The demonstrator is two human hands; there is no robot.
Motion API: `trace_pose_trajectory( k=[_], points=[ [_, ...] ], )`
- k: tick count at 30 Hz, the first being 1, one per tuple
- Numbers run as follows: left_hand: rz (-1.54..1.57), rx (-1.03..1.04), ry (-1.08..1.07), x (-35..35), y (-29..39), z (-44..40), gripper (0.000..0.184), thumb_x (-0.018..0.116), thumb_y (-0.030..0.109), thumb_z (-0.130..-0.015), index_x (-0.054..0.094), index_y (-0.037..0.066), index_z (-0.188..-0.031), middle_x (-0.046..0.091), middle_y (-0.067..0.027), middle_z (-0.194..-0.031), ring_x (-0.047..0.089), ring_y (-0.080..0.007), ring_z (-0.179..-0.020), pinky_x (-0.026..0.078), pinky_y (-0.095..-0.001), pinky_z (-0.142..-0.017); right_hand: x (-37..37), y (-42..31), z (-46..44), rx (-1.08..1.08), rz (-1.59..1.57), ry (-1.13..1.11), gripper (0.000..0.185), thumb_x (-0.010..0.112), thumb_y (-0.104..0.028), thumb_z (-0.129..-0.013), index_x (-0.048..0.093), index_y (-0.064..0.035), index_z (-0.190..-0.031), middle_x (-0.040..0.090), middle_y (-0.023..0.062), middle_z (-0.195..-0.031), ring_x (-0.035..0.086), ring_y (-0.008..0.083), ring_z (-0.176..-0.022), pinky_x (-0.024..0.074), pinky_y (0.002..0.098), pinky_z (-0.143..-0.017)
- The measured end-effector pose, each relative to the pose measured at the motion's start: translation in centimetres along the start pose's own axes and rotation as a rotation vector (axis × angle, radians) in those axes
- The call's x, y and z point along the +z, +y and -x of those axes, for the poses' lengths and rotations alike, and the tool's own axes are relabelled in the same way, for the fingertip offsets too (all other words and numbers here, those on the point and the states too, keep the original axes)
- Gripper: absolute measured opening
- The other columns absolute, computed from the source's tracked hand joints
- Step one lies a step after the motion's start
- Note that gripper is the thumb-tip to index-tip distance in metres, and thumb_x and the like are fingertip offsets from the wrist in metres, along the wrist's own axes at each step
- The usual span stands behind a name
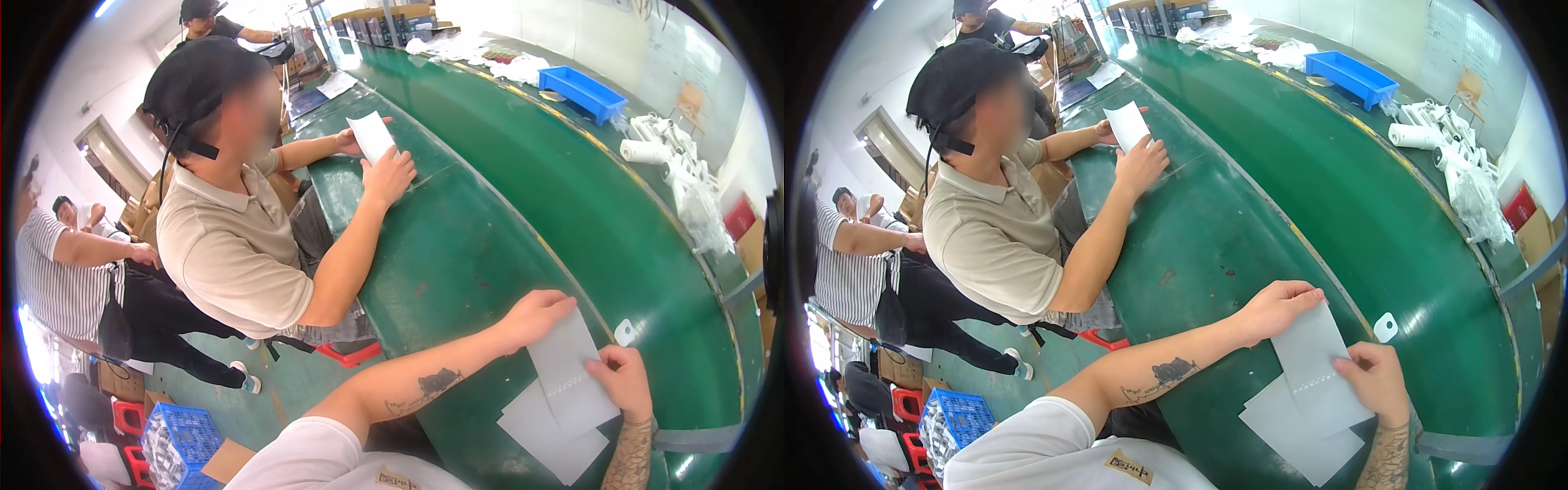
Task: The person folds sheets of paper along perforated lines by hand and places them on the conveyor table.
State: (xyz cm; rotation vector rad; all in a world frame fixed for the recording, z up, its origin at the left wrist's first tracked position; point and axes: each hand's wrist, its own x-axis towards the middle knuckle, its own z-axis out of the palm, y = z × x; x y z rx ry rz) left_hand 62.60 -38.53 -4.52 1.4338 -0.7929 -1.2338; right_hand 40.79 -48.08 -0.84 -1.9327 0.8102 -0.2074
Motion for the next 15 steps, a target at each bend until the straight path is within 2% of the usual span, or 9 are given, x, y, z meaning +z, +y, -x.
trace_pose_trajectory(
  k=[1,3,7,9,13,15],
  points=[
    [0.001,-0.017,-0.001,0.0,0.0,0.0,0.039,0.052,0.038,-0.102,0.067,0.002,-0.110,0.067,-0.0055,-0.098,0.060,-0.0140,-0.090,0.049,-0.0324,-0.080,-0.2,-0.1,0.2,0.000,-0.001,0.000,0.018,0.074,-0.009,-0.080,0.063,0.0026,-0.073,0.053,-0.0012,-0.059,0.045,0.0040,-0.058,0.0331,0.0247,-0.051],
    [0.023,-0.020,-0.020,-0.1,-0.2,-0.2,0.039,0.052,0.038,-0.102,0.068,0.003,-0.110,0.067,-0.0051,-0.097,0.060,-0.0136,-0.089,0.050,-0.0321,-0.080,-0.3,-0.1,0.4,-0.061,-0.271,-0.085,0.016,0.074,-0.008,-0.080,0.063,0.0025,-0.074,0.055,-0.0015,-0.062,0.047,0.0040,-0.060,0.0358,0.0240,-0.054],
    [0.048,-0.083,-0.032,-0.1,0.1,-0.2,0.039,0.051,0.037,-0.103,0.068,0.003,-0.109,0.067,-0.0049,-0.097,0.060,-0.0128,-0.088,0.050,-0.0305,-0.079,0.0,0.2,0.2,0.008,-0.206,-0.058,0.015,0.075,-0.009,-0.080,0.065,0.0022,-0.076,0.057,-0.0020,-0.064,0.049,0.0047,-0.061,0.0384,0.0238,-0.055],
    [0.039,-0.066,-0.004,0.0,0.0,0.0,0.039,0.051,0.037,-0.103,0.067,0.003,-0.110,0.067,-0.0050,-0.097,0.060,-0.0124,-0.087,0.050,-0.0299,-0.078,0.6,0.9,-0.3,0.065,0.069,0.072,0.013,0.075,-0.009,-0.080,0.068,0.0014,-0.080,0.059,-0.0022,-0.067,0.051,0.0054,-0.062,0.0399,0.0234,-0.057],
    [0.067,-0.015,-0.030,-0.1,-0.4,-0.4,0.038,0.050,0.035,-0.104,0.066,0.002,-0.111,0.067,-0.0063,-0.099,0.061,-0.0123,-0.084,0.051,-0.0293,-0.074,0.2,-0.1,0.2,0.042,-0.019,0.079,0.013,0.075,-0.010,-0.080,0.069,0.0016,-0.084,0.061,-0.0021,-0.069,0.053,0.0056,-0.064,0.0407,0.0231,-0.057],
    [0.160,-0.039,-0.070,-0.1,-0.2,-0.4,0.038,0.049,0.035,-0.104,0.065,0.001,-0.111,0.066,-0.0068,-0.098,0.061,-0.0127,-0.084,0.051,-0.0295,-0.074,-0.8,-0.1,0.5,-0.005,-0.229,-0.019,0.016,0.076,-0.011,-0.080,0.069,0.0026,-0.085,0.062,-0.0020,-0.070,0.054,0.0054,-0.065,0.0413,0.0224,-0.058]
  ],
)
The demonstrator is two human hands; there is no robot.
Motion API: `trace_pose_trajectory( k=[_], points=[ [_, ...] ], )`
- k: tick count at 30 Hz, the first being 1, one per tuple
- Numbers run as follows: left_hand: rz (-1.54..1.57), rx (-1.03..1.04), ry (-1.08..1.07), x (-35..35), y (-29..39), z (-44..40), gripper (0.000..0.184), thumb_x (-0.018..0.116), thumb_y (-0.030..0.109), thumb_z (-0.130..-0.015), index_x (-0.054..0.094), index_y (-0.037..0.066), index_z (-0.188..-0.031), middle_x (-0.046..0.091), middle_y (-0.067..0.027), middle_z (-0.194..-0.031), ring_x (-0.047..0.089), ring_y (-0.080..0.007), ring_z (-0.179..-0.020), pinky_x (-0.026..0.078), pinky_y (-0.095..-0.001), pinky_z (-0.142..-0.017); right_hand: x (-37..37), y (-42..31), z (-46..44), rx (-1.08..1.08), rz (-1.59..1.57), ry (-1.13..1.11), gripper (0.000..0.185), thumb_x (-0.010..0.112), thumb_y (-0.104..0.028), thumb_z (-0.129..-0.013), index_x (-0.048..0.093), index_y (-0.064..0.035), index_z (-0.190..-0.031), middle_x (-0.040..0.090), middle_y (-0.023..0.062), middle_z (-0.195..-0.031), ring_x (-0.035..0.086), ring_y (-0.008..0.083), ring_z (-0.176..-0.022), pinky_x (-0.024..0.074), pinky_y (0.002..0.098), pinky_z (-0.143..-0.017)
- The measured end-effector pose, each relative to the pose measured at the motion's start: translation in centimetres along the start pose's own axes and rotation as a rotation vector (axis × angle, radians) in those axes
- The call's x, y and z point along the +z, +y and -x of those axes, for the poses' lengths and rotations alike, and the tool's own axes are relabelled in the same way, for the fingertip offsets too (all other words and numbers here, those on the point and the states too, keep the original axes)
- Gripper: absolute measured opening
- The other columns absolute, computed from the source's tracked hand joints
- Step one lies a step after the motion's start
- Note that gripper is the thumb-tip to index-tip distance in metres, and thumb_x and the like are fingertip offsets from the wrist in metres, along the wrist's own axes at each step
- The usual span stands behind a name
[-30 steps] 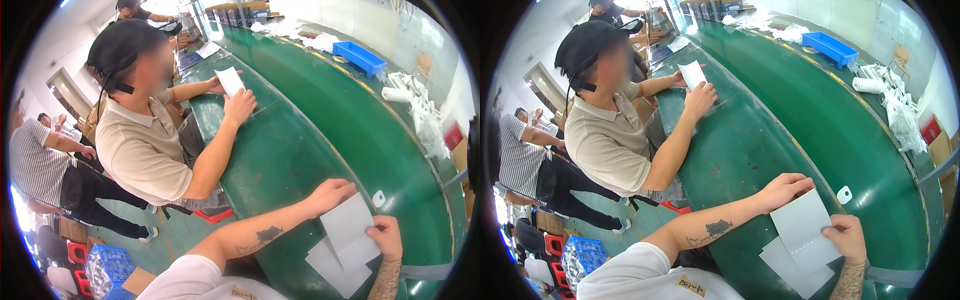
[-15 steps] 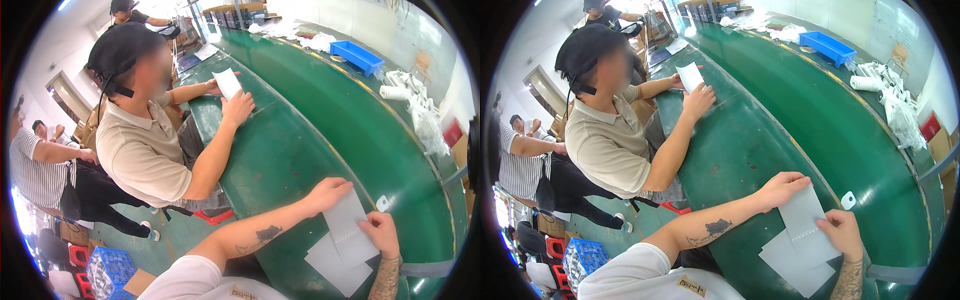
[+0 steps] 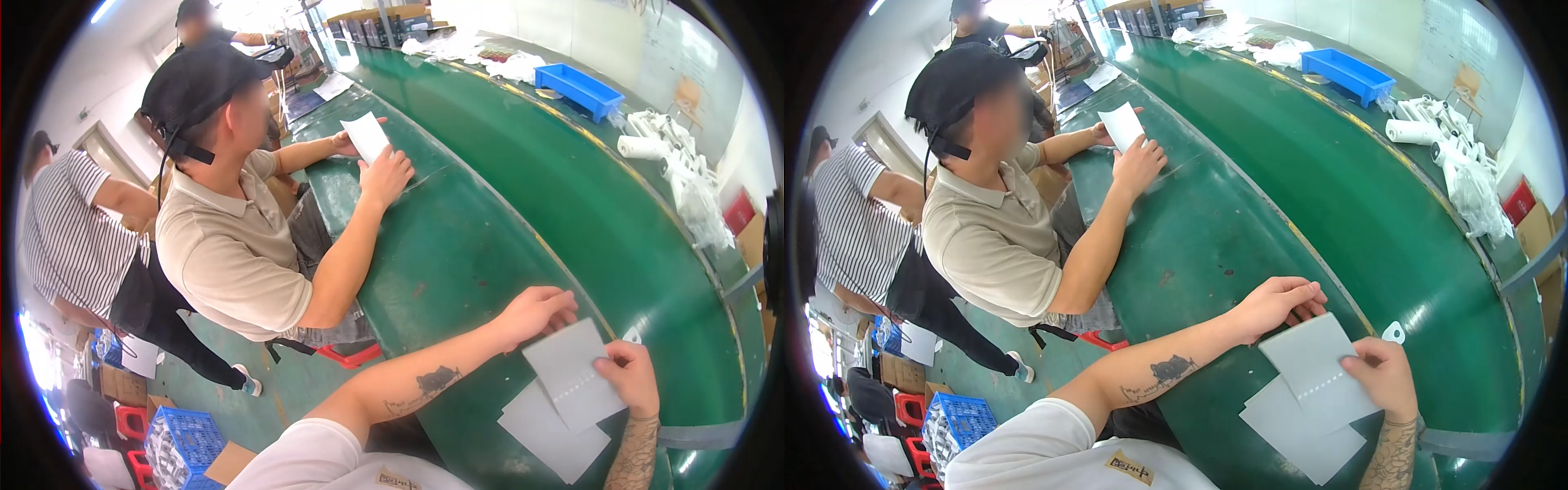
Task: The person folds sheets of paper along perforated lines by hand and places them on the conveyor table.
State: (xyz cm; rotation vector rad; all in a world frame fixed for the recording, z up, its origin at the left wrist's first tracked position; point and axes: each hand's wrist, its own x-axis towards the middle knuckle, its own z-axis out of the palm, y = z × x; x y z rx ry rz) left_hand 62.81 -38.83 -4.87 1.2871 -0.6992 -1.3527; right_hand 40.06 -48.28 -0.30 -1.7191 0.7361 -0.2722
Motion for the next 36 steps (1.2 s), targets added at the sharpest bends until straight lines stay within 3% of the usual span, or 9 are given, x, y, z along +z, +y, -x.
trace_pose_trajectory(
  k=[4,7,9,15,19,22,27,31,36],
  points=[
    [0.077,-0.009,-0.038,-0.1,0.2,0.1,0.037,0.047,0.033,-0.105,0.064,0.000,-0.109,0.066,-0.0073,-0.097,0.062,-0.0138,-0.082,0.053,-0.0296,-0.072,-0.8,1.3,0.3,-0.099,-0.246,-0.077,0.017,0.076,-0.011,-0.080,0.068,0.0033,-0.084,0.063,-0.0018,-0.071,0.055,0.0050,-0.066,0.0417,0.0220,-0.058],
    [-0.002,0.014,-0.017,-0.1,-0.6,-0.4,0.037,0.047,0.033,-0.105,0.064,0.000,-0.109,0.067,-0.0073,-0.099,0.062,-0.0133,-0.085,0.052,-0.0296,-0.075,0.7,0.0,-0.2,0.051,-0.140,-0.044,0.016,0.076,-0.010,-0.080,0.068,0.0030,-0.082,0.063,-0.0018,-0.071,0.055,0.0048,-0.065,0.0413,0.0218,-0.058],
    [-0.073,0.042,0.004,-0.1,-0.8,-0.5,0.037,0.047,0.032,-0.105,0.064,0.000,-0.109,0.067,-0.0074,-0.099,0.062,-0.0132,-0.086,0.052,-0.0297,-0.076,1.2,0.3,-0.7,0.051,0.357,0.031,0.013,0.076,-0.008,-0.080,0.068,0.0023,-0.081,0.064,-0.0015,-0.072,0.056,0.0050,-0.066,0.0424,0.0218,-0.059],
    [0.050,-0.010,-0.013,0.2,-0.2,-0.1,0.038,0.047,0.033,-0.105,0.064,0.000,-0.110,0.067,-0.0078,-0.100,0.060,-0.0134,-0.087,0.051,-0.0295,-0.078,0.2,0.9,-0.1,0.021,-0.082,-0.099,0.013,0.076,-0.008,-0.081,0.067,0.0010,-0.082,0.060,-0.0016,-0.064,0.050,0.0043,-0.060,0.0389,0.0232,-0.054],
    [0.022,-0.011,-0.031,0.1,-0.1,0.1,0.037,0.047,0.032,-0.104,0.064,0.000,-0.110,0.067,-0.0078,-0.100,0.060,-0.0134,-0.086,0.051,-0.0296,-0.078,0.3,0.7,-0.3,0.055,-0.091,-0.132,0.012,0.075,-0.007,-0.081,0.067,0.0014,-0.082,0.062,-0.0014,-0.067,0.052,0.0046,-0.062,0.0412,0.0230,-0.056],
    [-0.075,0.012,0.031,0.3,-0.4,0.0,0.037,0.047,0.031,-0.105,0.064,0.000,-0.110,0.067,-0.0071,-0.099,0.060,-0.0134,-0.086,0.051,-0.0296,-0.077,0.9,0.5,-0.5,0.033,0.318,0.013,0.009,0.074,-0.005,-0.082,0.068,0.0017,-0.084,0.065,-0.0004,-0.073,0.056,0.0055,-0.067,0.0448,0.0224,-0.061],
    [0.036,-0.014,-0.033,0.1,0.1,0.2,0.037,0.048,0.032,-0.105,0.065,-0.001,-0.109,0.067,-0.0061,-0.099,0.060,-0.0122,-0.086,0.050,-0.0298,-0.078,0.0,0.5,0.4,-0.035,-0.206,-0.135,0.012,0.075,-0.008,-0.083,0.066,0.0010,-0.081,0.059,-0.0033,-0.063,0.047,0.0038,-0.058,0.0365,0.0241,-0.052],
    [-0.063,-0.013,0.021,0.4,-0.1,0.1,0.037,0.047,0.032,-0.105,0.064,0.000,-0.110,0.067,-0.0060,-0.099,0.060,-0.0124,-0.086,0.051,-0.0301,-0.078,1.4,0.4,-0.5,0.025,0.292,0.050,0.013,0.075,-0.008,-0.083,0.066,0.0005,-0.079,0.056,-0.0052,-0.061,0.045,0.0027,-0.055,0.0337,0.0239,-0.049],
    [-0.001,-0.035,0.011,0.6,0.4,0.6,0.036,0.047,0.031,-0.105,0.063,0.000,-0.112,0.067,-0.0067,-0.101,0.060,-0.0130,-0.086,0.051,-0.0301,-0.079,0.8,0.1,-0.1,0.005,0.108,-0.019,0.017,0.076,-0.012,-0.082,0.066,0.0002,-0.077,0.053,-0.0029,-0.059,0.044,0.0034,-0.054,0.0332,0.0237,-0.049]
  ],
)
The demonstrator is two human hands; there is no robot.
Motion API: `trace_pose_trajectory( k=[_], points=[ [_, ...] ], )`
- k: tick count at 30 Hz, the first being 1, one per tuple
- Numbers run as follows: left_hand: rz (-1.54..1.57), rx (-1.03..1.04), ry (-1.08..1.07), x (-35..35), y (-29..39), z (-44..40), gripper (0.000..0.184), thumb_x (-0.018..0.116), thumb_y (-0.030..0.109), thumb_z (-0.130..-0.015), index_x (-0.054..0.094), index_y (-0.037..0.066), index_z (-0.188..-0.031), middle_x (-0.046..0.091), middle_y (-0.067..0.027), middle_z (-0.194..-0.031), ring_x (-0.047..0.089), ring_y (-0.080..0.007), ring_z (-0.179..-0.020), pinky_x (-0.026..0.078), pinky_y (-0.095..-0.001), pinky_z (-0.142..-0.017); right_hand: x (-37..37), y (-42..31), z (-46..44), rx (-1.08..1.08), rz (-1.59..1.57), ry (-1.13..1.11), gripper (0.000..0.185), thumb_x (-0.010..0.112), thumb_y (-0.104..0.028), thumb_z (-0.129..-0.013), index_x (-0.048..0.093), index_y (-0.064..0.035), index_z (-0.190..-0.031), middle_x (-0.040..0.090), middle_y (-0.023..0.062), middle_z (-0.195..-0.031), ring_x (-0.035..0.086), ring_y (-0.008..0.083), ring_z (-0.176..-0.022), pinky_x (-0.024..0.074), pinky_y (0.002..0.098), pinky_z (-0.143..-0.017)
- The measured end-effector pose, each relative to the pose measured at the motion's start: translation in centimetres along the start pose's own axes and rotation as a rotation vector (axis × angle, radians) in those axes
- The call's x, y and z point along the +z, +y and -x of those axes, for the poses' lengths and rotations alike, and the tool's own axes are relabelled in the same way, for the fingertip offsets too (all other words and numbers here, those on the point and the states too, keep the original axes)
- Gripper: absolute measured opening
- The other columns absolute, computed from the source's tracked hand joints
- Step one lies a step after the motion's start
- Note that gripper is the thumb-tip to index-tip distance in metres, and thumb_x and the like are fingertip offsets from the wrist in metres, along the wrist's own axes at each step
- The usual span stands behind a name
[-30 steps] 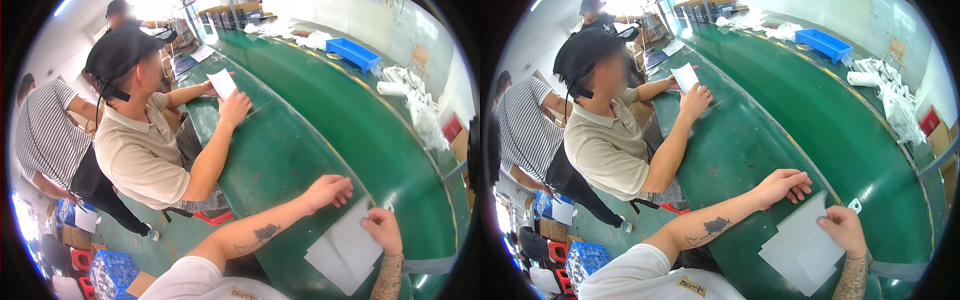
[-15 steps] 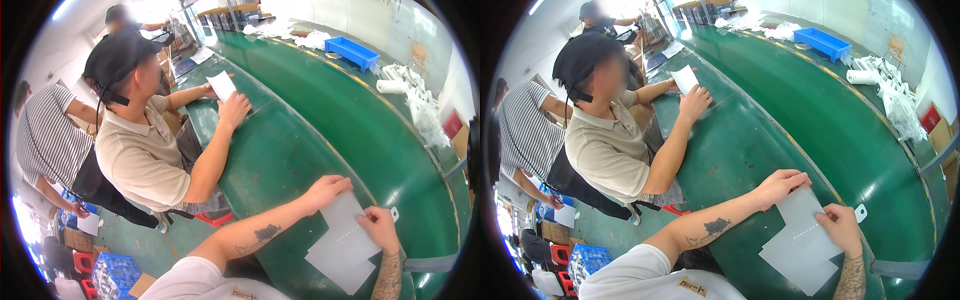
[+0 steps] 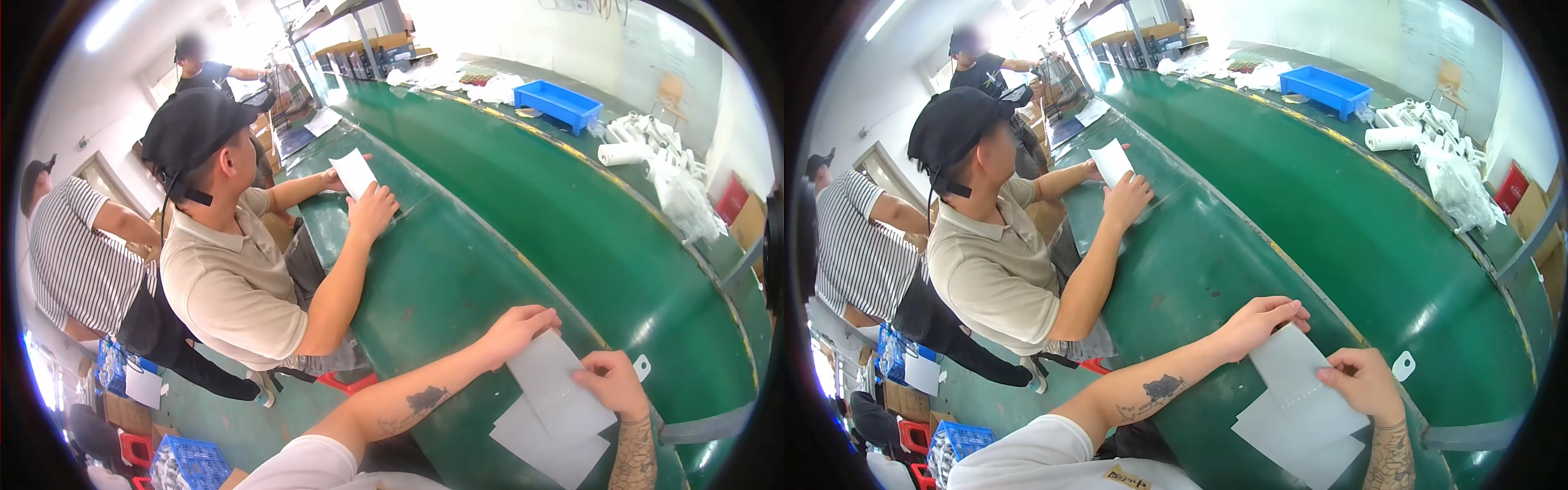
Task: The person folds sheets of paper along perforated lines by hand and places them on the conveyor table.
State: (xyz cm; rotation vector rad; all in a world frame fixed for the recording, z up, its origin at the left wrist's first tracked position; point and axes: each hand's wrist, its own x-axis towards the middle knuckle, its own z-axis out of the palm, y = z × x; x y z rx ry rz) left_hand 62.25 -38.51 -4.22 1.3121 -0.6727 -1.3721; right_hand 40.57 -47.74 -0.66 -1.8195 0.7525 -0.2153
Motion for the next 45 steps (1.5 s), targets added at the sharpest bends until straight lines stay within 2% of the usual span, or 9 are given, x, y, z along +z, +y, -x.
trace_pose_trajectory(
  k=[5,8,14,20,29,32,41,43,45],
  points=[
    [0.063,0.007,-0.060,-0.6,-0.2,-0.4,0.038,0.047,0.034,-0.105,0.063,0.000,-0.112,0.066,-0.0089,-0.103,0.060,-0.0145,-0.087,0.051,-0.0302,-0.080,-0.5,0.3,0.0,0.042,-0.152,-0.097,0.018,0.077,-0.012,-0.082,0.067,0.0015,-0.078,0.056,-0.0009,-0.059,0.045,0.0051,-0.054,0.0342,0.0241,-0.049],
    [-0.003,0.041,-0.013,-0.4,-0.4,-0.4,0.038,0.047,0.034,-0.105,0.063,0.000,-0.111,0.066,-0.0092,-0.103,0.061,-0.0149,-0.087,0.052,-0.0300,-0.079,0.1,0.5,-0.3,-0.028,0.286,0.067,0.016,0.077,-0.011,-0.083,0.068,0.0010,-0.080,0.058,-0.0043,-0.062,0.046,0.0043,-0.055,0.0345,0.0227,-0.049],
    [0.067,0.015,-0.054,-0.8,-0.1,-0.4,0.039,0.047,0.034,-0.105,0.063,0.000,-0.111,0.066,-0.0081,-0.101,0.060,-0.0141,-0.087,0.051,-0.0300,-0.079,-0.7,0.2,0.5,-0.065,-0.237,-0.098,0.018,0.077,-0.011,-0.080,0.066,0.0023,-0.078,0.055,-0.0003,-0.057,0.046,0.0055,-0.053,0.0350,0.0241,-0.049],
    [-0.046,0.038,0.024,-0.4,-0.5,-0.5,0.036,0.048,0.033,-0.104,0.065,0.002,-0.110,0.066,-0.0063,-0.099,0.060,-0.0124,-0.088,0.050,-0.0307,-0.078,0.8,0.5,-0.5,-0.062,0.274,0.151,0.016,0.077,-0.010,-0.081,0.067,0.0018,-0.079,0.057,-0.0045,-0.061,0.047,0.0041,-0.056,0.0367,0.0231,-0.051],
    [0.024,0.037,-0.037,-0.7,-0.8,-0.7,0.041,0.049,0.036,-0.103,0.063,-0.002,-0.112,0.066,-0.0101,-0.101,0.062,-0.0161,-0.088,0.051,-0.0321,-0.079,0.2,1.1,0.0,0.007,-0.187,-0.080,0.015,0.075,-0.008,-0.080,0.065,0.0021,-0.075,0.055,-0.0002,-0.058,0.048,0.0055,-0.055,0.0373,0.0246,-0.051],
    [-0.114,0.061,0.022,-0.2,-0.4,-0.2,0.044,0.049,0.037,-0.102,0.064,-0.003,-0.112,0.067,-0.0112,-0.103,0.062,-0.0178,-0.090,0.051,-0.0337,-0.082,0.8,0.1,-0.3,-0.081,0.310,0.118,0.013,0.075,-0.006,-0.081,0.065,0.0020,-0.077,0.057,-0.0026,-0.063,0.049,0.0049,-0.058,0.0380,0.0233,-0.052],
    [-0.007,0.062,-0.014,-0.7,-0.5,-0.4,0.040,0.048,0.034,-0.104,0.065,-0.001,-0.111,0.068,-0.0086,-0.100,0.063,-0.0147,-0.085,0.052,-0.0308,-0.077,0.0,0.5,0.0,-0.101,-0.167,-0.079,0.017,0.076,-0.009,-0.080,0.064,0.0024,-0.075,0.053,-0.0020,-0.059,0.045,0.0049,-0.056,0.0348,0.0241,-0.050],
    [-0.079,0.100,0.013,-0.5,-0.6,-0.5,0.041,0.049,0.036,-0.102,0.066,-0.002,-0.107,0.068,-0.0100,-0.100,0.063,-0.0167,-0.087,0.052,-0.0306,-0.078,0.4,0.3,-0.3,-0.014,0.248,0.079,0.014,0.076,-0.008,-0.081,0.067,0.0026,-0.079,0.057,-0.0024,-0.065,0.048,0.0052,-0.060,0.0381,0.0226,-0.054],
    [-0.078,0.099,0.024,-0.4,-0.7,-0.7,0.041,0.049,0.036,-0.102,0.066,-0.001,-0.106,0.068,-0.0099,-0.100,0.063,-0.0166,-0.087,0.052,-0.0308,-0.078,0.0,0.2,-0.2,-0.007,0.182,0.052,0.014,0.075,-0.008,-0.081,0.066,0.0025,-0.079,0.057,-0.0023,-0.065,0.048,0.0052,-0.060,0.0386,0.0226,-0.054]
  ],
)
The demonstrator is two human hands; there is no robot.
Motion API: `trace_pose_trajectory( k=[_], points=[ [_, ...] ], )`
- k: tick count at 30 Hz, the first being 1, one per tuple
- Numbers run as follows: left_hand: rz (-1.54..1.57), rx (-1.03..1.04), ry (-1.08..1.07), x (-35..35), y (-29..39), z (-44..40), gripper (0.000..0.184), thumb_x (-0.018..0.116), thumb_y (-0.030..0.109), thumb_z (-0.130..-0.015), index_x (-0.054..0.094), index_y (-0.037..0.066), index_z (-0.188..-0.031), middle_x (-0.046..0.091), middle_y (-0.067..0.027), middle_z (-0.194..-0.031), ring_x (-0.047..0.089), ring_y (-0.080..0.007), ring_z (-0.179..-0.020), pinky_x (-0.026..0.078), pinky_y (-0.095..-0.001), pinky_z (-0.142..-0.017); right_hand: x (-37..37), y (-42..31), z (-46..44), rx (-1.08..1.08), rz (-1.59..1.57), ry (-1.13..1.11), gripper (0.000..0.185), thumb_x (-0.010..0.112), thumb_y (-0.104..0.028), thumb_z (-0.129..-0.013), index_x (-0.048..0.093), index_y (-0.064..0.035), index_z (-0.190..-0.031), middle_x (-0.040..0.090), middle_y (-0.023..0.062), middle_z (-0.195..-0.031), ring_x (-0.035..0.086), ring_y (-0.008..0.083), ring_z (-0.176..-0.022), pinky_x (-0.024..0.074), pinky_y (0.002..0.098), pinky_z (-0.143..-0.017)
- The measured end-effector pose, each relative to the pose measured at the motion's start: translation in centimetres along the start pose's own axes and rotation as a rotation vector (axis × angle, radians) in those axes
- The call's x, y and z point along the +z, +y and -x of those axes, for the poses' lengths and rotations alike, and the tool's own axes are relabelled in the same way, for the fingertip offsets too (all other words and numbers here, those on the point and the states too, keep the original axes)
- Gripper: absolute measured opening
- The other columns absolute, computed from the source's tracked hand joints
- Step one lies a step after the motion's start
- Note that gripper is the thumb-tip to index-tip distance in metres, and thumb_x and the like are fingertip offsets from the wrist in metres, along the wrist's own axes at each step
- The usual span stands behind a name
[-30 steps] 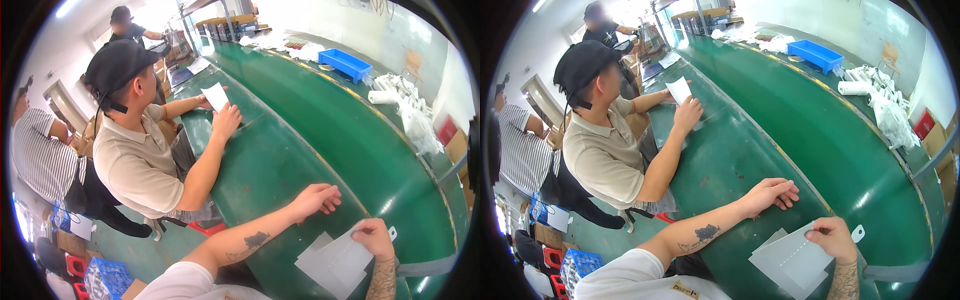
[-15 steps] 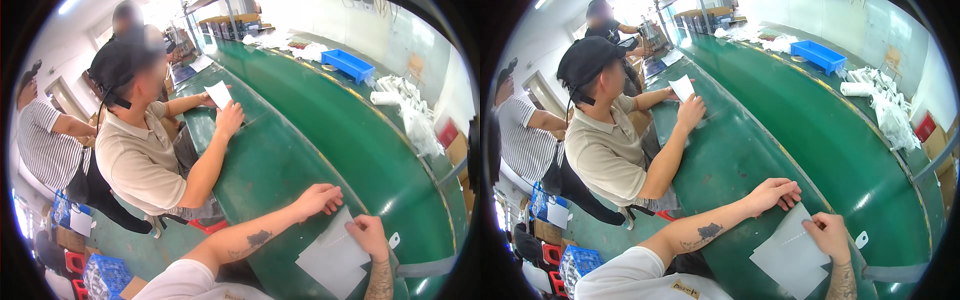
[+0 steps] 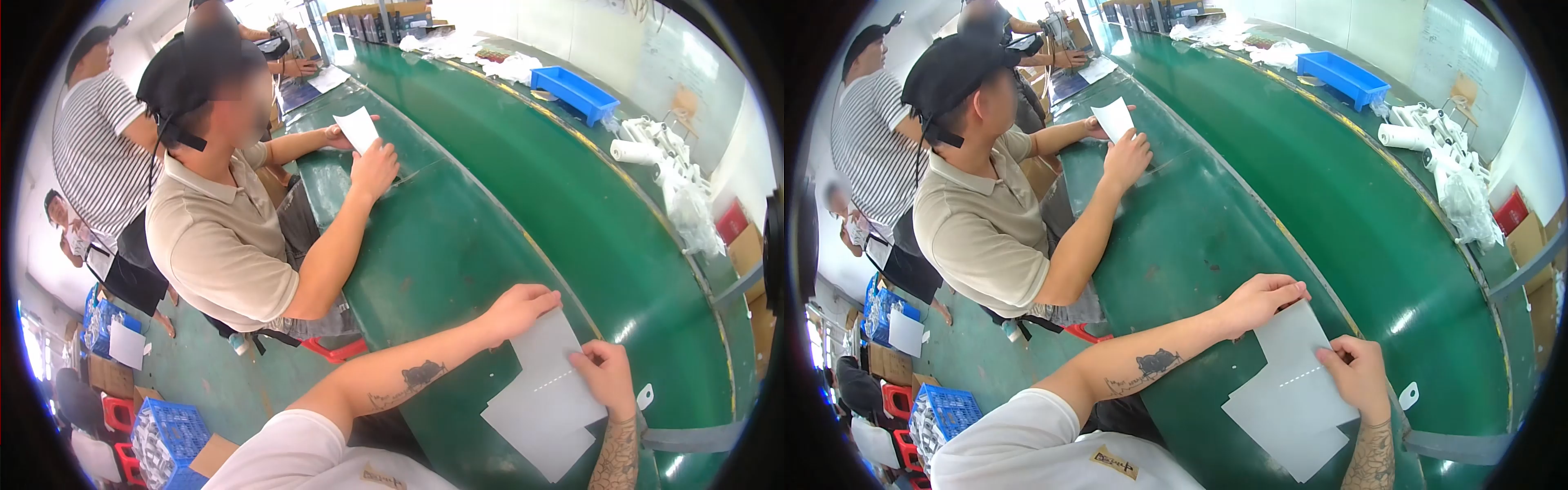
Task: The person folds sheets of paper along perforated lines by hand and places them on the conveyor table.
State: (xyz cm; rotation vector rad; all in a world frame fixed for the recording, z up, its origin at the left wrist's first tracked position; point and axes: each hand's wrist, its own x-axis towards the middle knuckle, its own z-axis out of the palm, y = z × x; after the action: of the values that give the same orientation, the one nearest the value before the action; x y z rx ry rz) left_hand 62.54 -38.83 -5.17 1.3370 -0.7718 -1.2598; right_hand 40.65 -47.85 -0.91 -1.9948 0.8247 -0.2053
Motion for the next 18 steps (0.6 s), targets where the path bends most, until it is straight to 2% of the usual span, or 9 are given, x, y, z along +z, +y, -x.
trace_pose_trajectory(
  k=[2,4,7,8,9,11,13,18],
  points=[
    [0.087,-0.017,-0.035,-0.1,0.2,0.2,0.040,0.049,0.035,-0.102,0.066,-0.002,-0.106,0.067,-0.0099,-0.099,0.062,-0.0164,-0.086,0.053,-0.0309,-0.077,-0.5,0.1,0.3,0.003,-0.068,-0.031,0.013,0.074,-0.007,-0.081,0.066,0.0025,-0.078,0.057,-0.0022,-0.066,0.048,0.0053,-0.060,0.0392,0.0226,-0.054],
    [0.103,-0.030,-0.041,-0.3,0.4,0.1,0.040,0.049,0.035,-0.103,0.065,-0.001,-0.108,0.067,-0.0087,-0.099,0.062,-0.0147,-0.086,0.053,-0.0299,-0.075,-1.1,0.4,0.7,-0.118,-0.366,-0.147,0.014,0.074,-0.007,-0.081,0.065,0.0016,-0.075,0.055,-0.0029,-0.063,0.045,0.0044,-0.057,0.0355,0.0236,-0.051],
    [0.117,-0.047,-0.053,-0.2,0.2,0.0,0.039,0.049,0.034,-0.104,0.064,-0.001,-0.109,0.067,-0.0075,-0.099,0.062,-0.0135,-0.084,0.053,-0.0295,-0.074,-0.1,0.9,0.4,-0.095,-0.346,-0.046,0.015,0.075,-0.008,-0.081,0.064,0.0013,-0.075,0.054,-0.0033,-0.062,0.044,0.0043,-0.056,0.0338,0.0241,-0.050],
    [0.107,-0.036,-0.047,-0.1,0.1,0.1,0.039,0.050,0.034,-0.103,0.064,-0.002,-0.109,0.066,-0.0088,-0.097,0.062,-0.0147,-0.084,0.053,-0.0299,-0.074,0.2,2.2,-0.1,-0.042,-0.233,-0.023,0.016,0.075,-0.009,-0.081,0.065,0.0017,-0.075,0.055,-0.0025,-0.061,0.045,0.0052,-0.056,0.0347,0.0246,-0.050],
    [0.097,-0.026,-0.042,-0.1,0.2,0.1,0.039,0.050,0.033,-0.102,0.064,-0.003,-0.108,0.066,-0.0100,-0.096,0.062,-0.0158,-0.084,0.054,-0.0304,-0.074,0.6,-0.3,-0.1,0.010,-0.032,0.048,0.018,0.075,-0.010,-0.081,0.064,0.0020,-0.074,0.054,-0.0022,-0.059,0.044,0.0058,-0.055,0.0339,0.0250,-0.049],
    [-0.001,-0.015,0.000,0.0,0.5,0.3,0.039,0.050,0.033,-0.102,0.064,-0.003,-0.108,0.067,-0.0101,-0.096,0.062,-0.0156,-0.084,0.053,-0.0302,-0.074,1.2,0.3,-0.4,-0.044,0.030,0.107,0.019,0.075,-0.010,-0.082,0.064,0.0019,-0.073,0.053,-0.0022,-0.058,0.044,0.0055,-0.054,0.0330,0.0249,-0.049],
    [-0.096,-0.004,0.044,-0.1,0.6,0.4,0.039,0.050,0.032,-0.102,0.064,-0.003,-0.108,0.067,-0.0103,-0.096,0.062,-0.0154,-0.084,0.053,-0.0300,-0.074,0.7,0.3,-0.2,-0.065,0.014,0.067,0.018,0.076,-0.010,-0.081,0.064,0.0019,-0.074,0.054,-0.0021,-0.058,0.044,0.0054,-0.055,0.0335,0.0247,-0.049],
    [0.056,-0.014,-0.023,-0.1,0.2,0.1,0.040,0.051,0.034,-0.101,0.067,-0.002,-0.106,0.069,-0.0081,-0.097,0.063,-0.0148,-0.084,0.051,-0.0301,-0.076,0.1,-0.2,0.1,-0.094,-0.127,-0.075,0.018,0.077,-0.012,-0.082,0.066,0.0015,-0.077,0.054,-0.0020,-0.059,0.044,0.0052,-0.055,0.0347,0.0244,-0.051]
  ],
)
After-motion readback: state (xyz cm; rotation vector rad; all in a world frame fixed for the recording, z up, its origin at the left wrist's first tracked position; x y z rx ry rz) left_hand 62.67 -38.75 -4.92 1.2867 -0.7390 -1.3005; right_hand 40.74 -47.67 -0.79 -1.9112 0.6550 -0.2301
